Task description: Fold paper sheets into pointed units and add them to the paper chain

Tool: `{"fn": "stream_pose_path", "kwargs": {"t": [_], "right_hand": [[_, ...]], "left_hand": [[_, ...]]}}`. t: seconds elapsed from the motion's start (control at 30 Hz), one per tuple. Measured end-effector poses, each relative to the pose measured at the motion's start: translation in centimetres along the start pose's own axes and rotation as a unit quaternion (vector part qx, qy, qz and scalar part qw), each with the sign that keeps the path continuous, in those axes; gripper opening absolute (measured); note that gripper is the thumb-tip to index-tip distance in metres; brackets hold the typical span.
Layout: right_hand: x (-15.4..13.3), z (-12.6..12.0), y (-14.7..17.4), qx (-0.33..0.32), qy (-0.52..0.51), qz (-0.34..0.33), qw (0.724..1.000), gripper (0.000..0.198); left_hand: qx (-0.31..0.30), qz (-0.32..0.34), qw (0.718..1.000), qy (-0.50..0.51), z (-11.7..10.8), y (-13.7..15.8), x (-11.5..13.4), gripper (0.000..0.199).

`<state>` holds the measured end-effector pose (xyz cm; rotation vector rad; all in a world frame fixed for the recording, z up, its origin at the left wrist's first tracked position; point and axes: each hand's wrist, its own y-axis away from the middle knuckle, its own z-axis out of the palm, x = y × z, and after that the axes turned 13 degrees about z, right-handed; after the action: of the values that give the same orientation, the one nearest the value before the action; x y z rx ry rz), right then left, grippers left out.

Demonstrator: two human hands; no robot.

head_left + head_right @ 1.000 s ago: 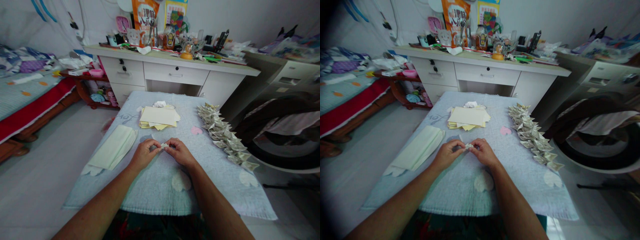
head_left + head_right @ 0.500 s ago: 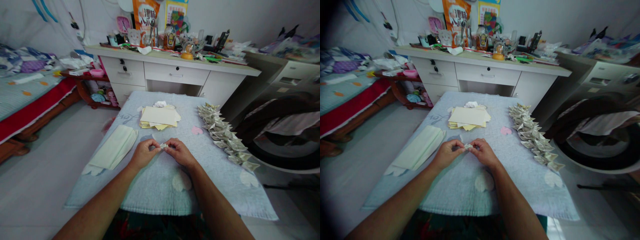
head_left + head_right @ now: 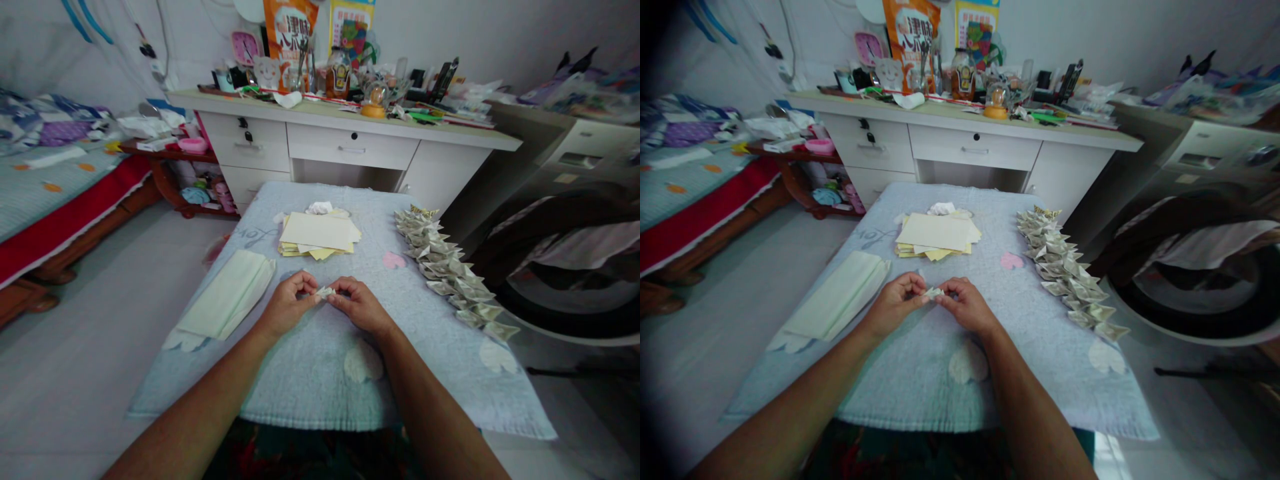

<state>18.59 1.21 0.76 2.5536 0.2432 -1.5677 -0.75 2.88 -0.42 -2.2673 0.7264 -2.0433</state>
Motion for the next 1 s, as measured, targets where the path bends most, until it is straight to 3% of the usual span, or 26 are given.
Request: {"fn": "stream_pose_path", "kwargs": {"t": [0.23, 0.4, 0.67, 1.0], "right_hand": [[0.51, 0.28, -0.07, -0.017, -0.06, 0.01, 0.998, 0.019], [0.39, 0.52, 0.02, -0.033, -0.103, 0.015, 0.994, 0.026], [0.27, 0.32, 0.08, -0.016, -0.099, -0.011, 0.995, 0.019], [0.08, 0.67, -0.09, 0.037, -0.065, -0.009, 0.997, 0.009]], "left_hand": [[-0.043, -0.011, 0.998, -0.047, 0.03, -0.21, 0.58, 0.032], [-0.073, -0.034, 0.995, -0.057, -0.12, -0.14, 0.5, 0.028], [0.013, 0.009, 1.0, 0.003, 0.16, -0.2, 0.07, 0.013], [0.016, -0.03, 0.995, 0.091, 0.73, -0.04, 0.44, 0.012]]}}
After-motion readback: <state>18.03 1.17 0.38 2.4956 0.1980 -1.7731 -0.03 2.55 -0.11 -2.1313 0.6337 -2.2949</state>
